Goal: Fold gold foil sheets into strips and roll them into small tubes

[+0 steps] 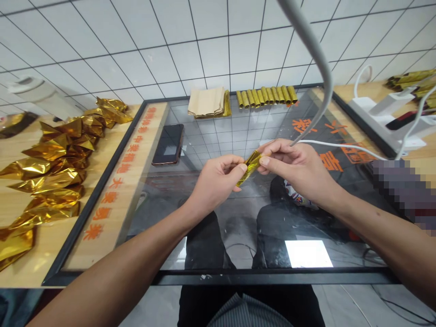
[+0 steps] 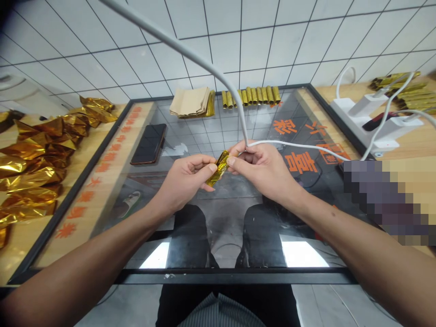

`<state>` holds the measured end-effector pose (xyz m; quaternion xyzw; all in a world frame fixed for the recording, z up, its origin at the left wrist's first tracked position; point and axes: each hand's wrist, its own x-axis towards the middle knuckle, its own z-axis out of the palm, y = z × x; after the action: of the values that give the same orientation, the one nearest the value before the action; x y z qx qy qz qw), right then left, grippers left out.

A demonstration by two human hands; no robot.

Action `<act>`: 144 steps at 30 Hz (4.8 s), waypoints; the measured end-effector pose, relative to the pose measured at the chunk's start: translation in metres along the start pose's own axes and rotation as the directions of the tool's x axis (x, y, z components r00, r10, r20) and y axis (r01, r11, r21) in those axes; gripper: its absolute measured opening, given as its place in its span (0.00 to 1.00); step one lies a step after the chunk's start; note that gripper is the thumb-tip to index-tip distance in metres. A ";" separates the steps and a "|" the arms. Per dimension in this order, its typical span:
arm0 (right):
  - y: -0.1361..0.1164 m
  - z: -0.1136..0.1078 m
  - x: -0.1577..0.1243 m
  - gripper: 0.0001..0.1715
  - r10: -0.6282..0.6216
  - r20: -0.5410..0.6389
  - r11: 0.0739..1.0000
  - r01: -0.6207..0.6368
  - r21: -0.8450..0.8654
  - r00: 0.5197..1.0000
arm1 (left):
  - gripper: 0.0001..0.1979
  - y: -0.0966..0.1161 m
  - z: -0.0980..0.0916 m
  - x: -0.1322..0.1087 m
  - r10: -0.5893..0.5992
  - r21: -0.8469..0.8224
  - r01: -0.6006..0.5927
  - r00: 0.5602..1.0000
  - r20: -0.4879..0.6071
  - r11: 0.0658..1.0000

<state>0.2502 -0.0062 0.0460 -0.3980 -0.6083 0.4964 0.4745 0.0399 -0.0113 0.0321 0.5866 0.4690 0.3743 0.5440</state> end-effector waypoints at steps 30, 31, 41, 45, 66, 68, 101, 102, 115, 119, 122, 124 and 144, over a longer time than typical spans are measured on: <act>-0.002 -0.002 -0.001 0.12 -0.003 0.017 0.999 0.004 -0.046 1.000 | 0.11 -0.001 0.001 0.000 -0.004 -0.012 0.004 1.000 -0.002 1.000; -0.002 -0.002 -0.001 0.13 -0.006 0.018 0.999 0.007 -0.053 1.000 | 0.11 -0.001 0.001 0.000 -0.001 -0.013 0.001 1.000 -0.003 1.000; -0.004 -0.001 -0.002 0.18 0.007 0.013 0.998 -0.006 -0.067 1.000 | 0.12 0.001 0.002 -0.002 -0.007 0.005 0.007 1.000 -0.012 1.000; -0.005 -0.002 -0.002 0.18 -0.003 0.022 0.997 0.005 -0.077 1.000 | 0.11 0.001 0.002 -0.001 -0.002 0.000 0.002 1.000 -0.006 1.000; -0.007 -0.001 -0.001 0.20 -0.001 0.026 0.995 0.004 -0.102 1.000 | 0.12 -0.001 0.003 -0.001 -0.006 0.008 0.006 1.000 -0.019 1.000; -0.006 -0.001 -0.001 0.19 -0.007 0.013 0.993 0.009 -0.122 1.000 | 0.11 -0.001 0.003 -0.002 0.010 0.018 -0.010 1.000 -0.012 1.000; -0.003 0.003 0.001 0.16 0.028 0.007 1.000 -0.028 -0.004 1.000 | 0.05 -0.004 0.005 -0.009 0.240 0.132 -0.248 0.968 0.077 0.960; -0.002 0.003 0.001 0.18 0.030 0.010 1.000 -0.030 0.000 0.999 | 0.05 -0.004 0.005 -0.009 0.234 0.113 -0.243 0.968 0.090 0.963; 0.011 0.004 0.000 0.20 0.026 -0.024 1.000 -0.026 0.005 0.999 | 0.20 -0.007 0.012 -0.011 0.182 0.110 -0.195 0.976 0.118 0.975; 0.011 0.003 0.000 0.19 0.069 -0.004 0.998 -0.069 0.011 0.998 | 0.21 -0.007 0.012 -0.010 0.188 0.136 -0.202 0.976 0.114 0.970; 0.011 0.003 0.000 0.15 0.079 0.010 0.997 -0.079 0.000 0.997 | 0.21 -0.007 0.012 -0.009 0.186 0.154 -0.202 0.976 0.110 0.967; 0.011 0.003 0.000 0.12 0.075 0.009 0.997 -0.075 -0.012 0.997 | 0.21 -0.007 0.012 -0.010 0.198 0.176 -0.214 0.975 0.105 0.961; 0.008 0.004 -0.001 0.09 0.008 0.083 0.999 -0.005 -0.038 0.996 | 0.22 -0.004 0.009 -0.009 0.295 0.363 -0.317 0.948 0.117 0.876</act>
<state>0.2467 -0.0065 0.0378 -0.3878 -0.6356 0.5024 0.4395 0.0458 -0.0228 0.0277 0.7574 0.4174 0.3412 0.3684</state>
